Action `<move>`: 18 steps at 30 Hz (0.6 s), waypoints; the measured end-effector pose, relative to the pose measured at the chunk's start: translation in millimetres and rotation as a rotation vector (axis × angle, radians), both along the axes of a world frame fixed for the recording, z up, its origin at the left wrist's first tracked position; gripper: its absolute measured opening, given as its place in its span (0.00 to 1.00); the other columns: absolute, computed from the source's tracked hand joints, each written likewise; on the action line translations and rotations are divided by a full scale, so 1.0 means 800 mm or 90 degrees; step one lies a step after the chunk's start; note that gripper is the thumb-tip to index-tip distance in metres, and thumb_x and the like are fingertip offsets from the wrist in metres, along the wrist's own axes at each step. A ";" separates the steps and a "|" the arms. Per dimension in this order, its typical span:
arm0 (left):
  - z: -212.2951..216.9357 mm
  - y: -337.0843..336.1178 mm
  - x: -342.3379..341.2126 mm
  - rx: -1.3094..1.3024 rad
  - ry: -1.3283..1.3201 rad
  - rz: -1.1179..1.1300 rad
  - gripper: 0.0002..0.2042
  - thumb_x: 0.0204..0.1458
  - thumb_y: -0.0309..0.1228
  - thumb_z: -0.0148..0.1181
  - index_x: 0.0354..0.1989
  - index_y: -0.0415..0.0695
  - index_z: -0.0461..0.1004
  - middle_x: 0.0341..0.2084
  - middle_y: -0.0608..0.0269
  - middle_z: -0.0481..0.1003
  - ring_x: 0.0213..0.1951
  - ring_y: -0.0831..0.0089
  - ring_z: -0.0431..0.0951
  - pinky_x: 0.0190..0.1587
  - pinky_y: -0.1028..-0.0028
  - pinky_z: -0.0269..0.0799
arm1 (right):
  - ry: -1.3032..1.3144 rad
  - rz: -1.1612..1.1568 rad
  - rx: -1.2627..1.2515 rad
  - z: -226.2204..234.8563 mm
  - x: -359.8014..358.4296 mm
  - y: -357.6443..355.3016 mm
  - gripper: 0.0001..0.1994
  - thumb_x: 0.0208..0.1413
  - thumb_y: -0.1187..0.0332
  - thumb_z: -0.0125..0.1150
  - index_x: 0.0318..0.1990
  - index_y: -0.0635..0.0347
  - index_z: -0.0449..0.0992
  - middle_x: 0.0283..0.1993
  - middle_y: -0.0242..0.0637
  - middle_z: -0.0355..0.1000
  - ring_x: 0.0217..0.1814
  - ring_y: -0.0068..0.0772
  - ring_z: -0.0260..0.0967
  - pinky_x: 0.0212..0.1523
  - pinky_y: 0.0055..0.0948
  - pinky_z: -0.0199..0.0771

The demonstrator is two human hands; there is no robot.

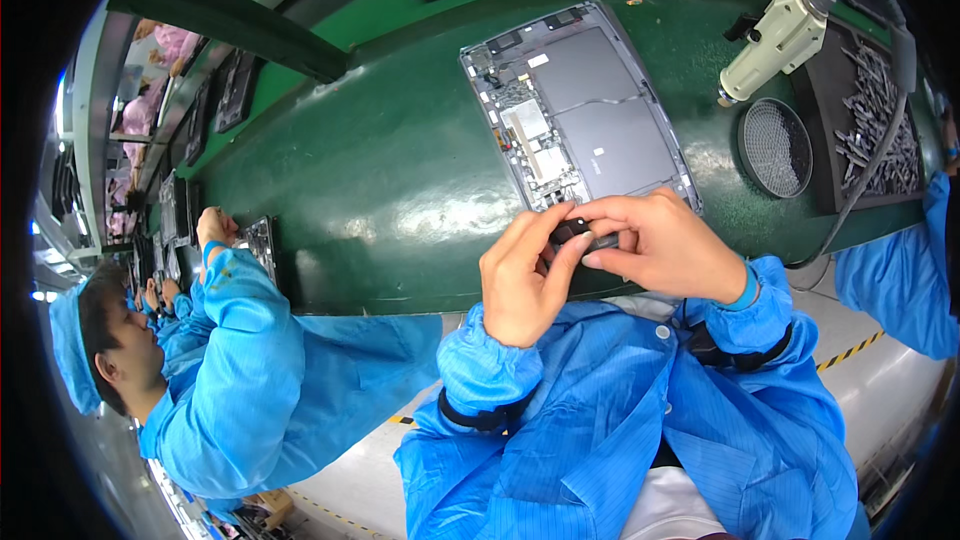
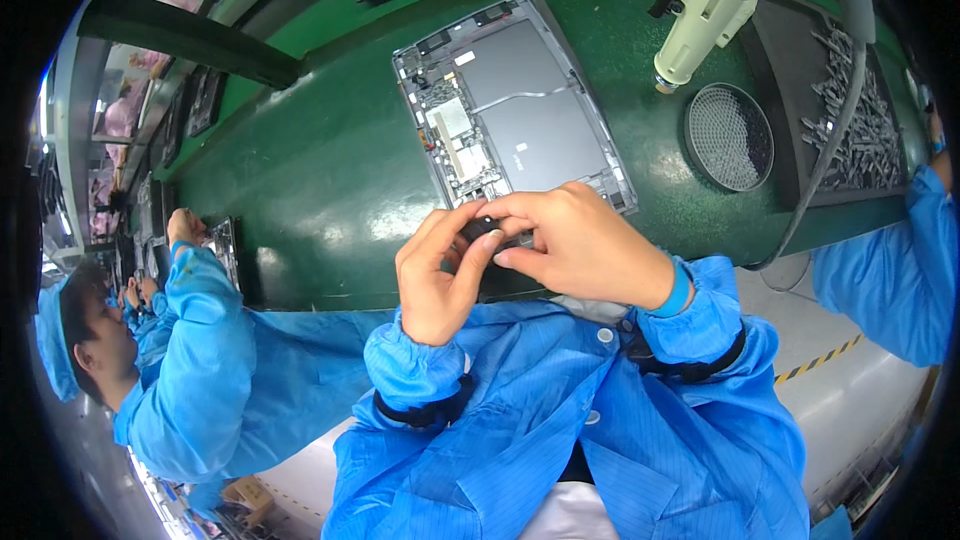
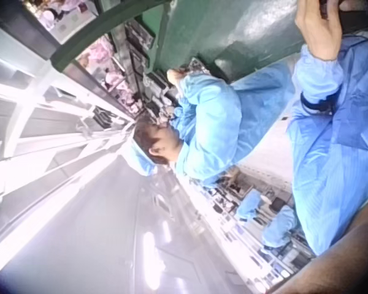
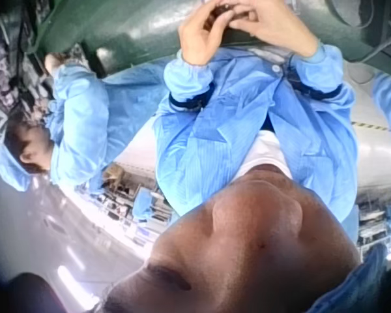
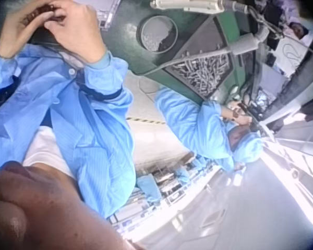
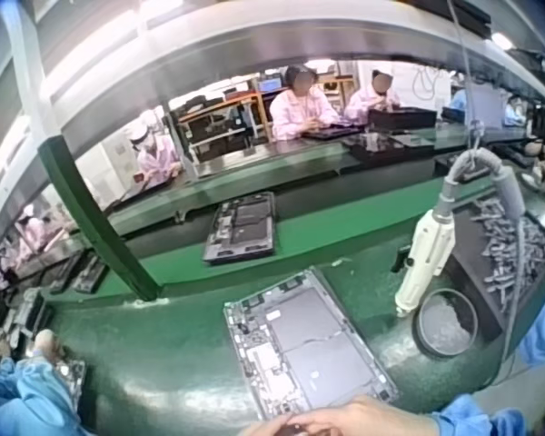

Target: Assembling internal components and screwing the casing onto tablets on a production line.

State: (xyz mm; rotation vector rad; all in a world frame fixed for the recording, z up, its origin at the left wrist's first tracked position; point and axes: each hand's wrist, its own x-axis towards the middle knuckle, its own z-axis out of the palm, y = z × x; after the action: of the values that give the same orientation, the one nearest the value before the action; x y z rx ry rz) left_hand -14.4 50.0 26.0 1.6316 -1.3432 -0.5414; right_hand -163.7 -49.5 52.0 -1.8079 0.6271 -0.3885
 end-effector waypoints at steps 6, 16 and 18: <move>0.003 -0.003 0.013 0.083 0.034 0.015 0.12 0.46 0.21 0.62 0.40 0.35 0.76 0.25 0.63 0.72 0.24 0.81 0.67 0.27 0.82 0.64 | 0.052 0.044 -0.313 -0.006 -0.028 -0.038 0.09 0.41 0.73 0.66 0.33 0.59 0.76 0.30 0.36 0.71 0.23 0.32 0.68 0.24 0.29 0.66; -0.015 -0.002 0.013 0.022 0.050 0.050 0.13 0.44 0.22 0.65 0.40 0.36 0.76 0.22 0.68 0.69 0.21 0.85 0.63 0.21 0.83 0.58 | 0.112 0.144 -0.420 -0.005 -0.023 -0.047 0.10 0.44 0.66 0.64 0.24 0.59 0.70 0.28 0.36 0.70 0.29 0.43 0.69 0.28 0.38 0.66; -0.013 -0.003 0.006 0.025 0.040 0.058 0.13 0.43 0.22 0.66 0.39 0.37 0.77 0.23 0.65 0.72 0.20 0.84 0.65 0.21 0.82 0.60 | 0.147 -0.123 -0.491 -0.008 -0.018 -0.046 0.08 0.46 0.67 0.62 0.22 0.59 0.72 0.23 0.40 0.71 0.26 0.47 0.71 0.27 0.42 0.69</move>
State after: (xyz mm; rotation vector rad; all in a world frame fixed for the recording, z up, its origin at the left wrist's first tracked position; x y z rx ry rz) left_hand -9.3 47.3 15.6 1.6860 -1.2128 -0.5633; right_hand -178.4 -86.2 45.8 -2.5589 0.8948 -0.6142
